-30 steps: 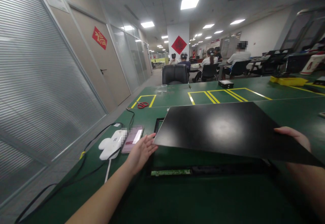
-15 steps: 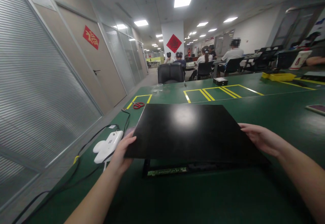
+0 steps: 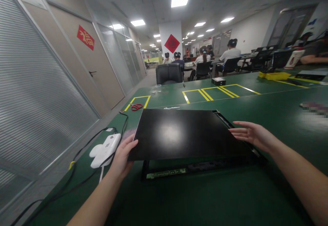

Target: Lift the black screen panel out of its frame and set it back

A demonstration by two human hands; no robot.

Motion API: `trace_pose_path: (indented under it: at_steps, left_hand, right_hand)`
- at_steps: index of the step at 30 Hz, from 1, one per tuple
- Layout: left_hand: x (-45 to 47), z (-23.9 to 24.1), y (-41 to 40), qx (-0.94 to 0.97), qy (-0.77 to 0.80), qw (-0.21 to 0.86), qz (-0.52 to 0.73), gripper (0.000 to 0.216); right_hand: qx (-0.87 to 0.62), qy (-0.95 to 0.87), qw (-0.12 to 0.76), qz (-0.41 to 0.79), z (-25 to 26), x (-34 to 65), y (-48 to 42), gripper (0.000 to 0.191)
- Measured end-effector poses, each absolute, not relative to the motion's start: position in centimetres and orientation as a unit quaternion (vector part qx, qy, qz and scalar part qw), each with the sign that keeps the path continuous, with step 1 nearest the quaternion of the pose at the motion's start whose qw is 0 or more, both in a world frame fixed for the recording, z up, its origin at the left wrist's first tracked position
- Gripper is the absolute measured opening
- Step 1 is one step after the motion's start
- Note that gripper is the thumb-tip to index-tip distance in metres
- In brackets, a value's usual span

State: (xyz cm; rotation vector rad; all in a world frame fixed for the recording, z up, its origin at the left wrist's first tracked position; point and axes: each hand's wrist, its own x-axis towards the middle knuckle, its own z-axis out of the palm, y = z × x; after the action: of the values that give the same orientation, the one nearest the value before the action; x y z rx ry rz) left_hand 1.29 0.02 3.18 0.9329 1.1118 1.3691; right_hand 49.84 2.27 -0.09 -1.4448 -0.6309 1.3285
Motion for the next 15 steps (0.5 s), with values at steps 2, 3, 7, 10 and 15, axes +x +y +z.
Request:
trace_pose_path:
  at_steps: [2,3,7,10,15]
  left_hand:
    - [1.4,2.9,0.0,0.397,0.470,0.545,0.569,0.055]
    - [1.5,2.8,0.0,0.400,0.471,0.548,0.564,0.054]
    - [1.8,1.8,0.2,0.413,0.469,0.561,0.543,0.053]
    - [1.9,1.2,0.4,0.413,0.472,0.572,0.529,0.058]
    - [1.9,0.6,0.6,0.416,0.473,0.574,0.523,0.060]
  right_hand:
    - [-0.609,-0.268,0.509,0.546,-0.1,49.8,2.3,0.034]
    - [-0.615,-0.268,0.508,0.541,-0.1,49.9,2.3,0.032]
    - [-0.642,-0.263,0.504,0.514,-0.4,50.3,2.4,0.025]
    - [-0.653,-0.273,0.501,0.498,-0.8,50.7,2.6,0.026]
    - [-0.664,-0.275,0.501,0.482,-0.6,50.4,2.6,0.025]
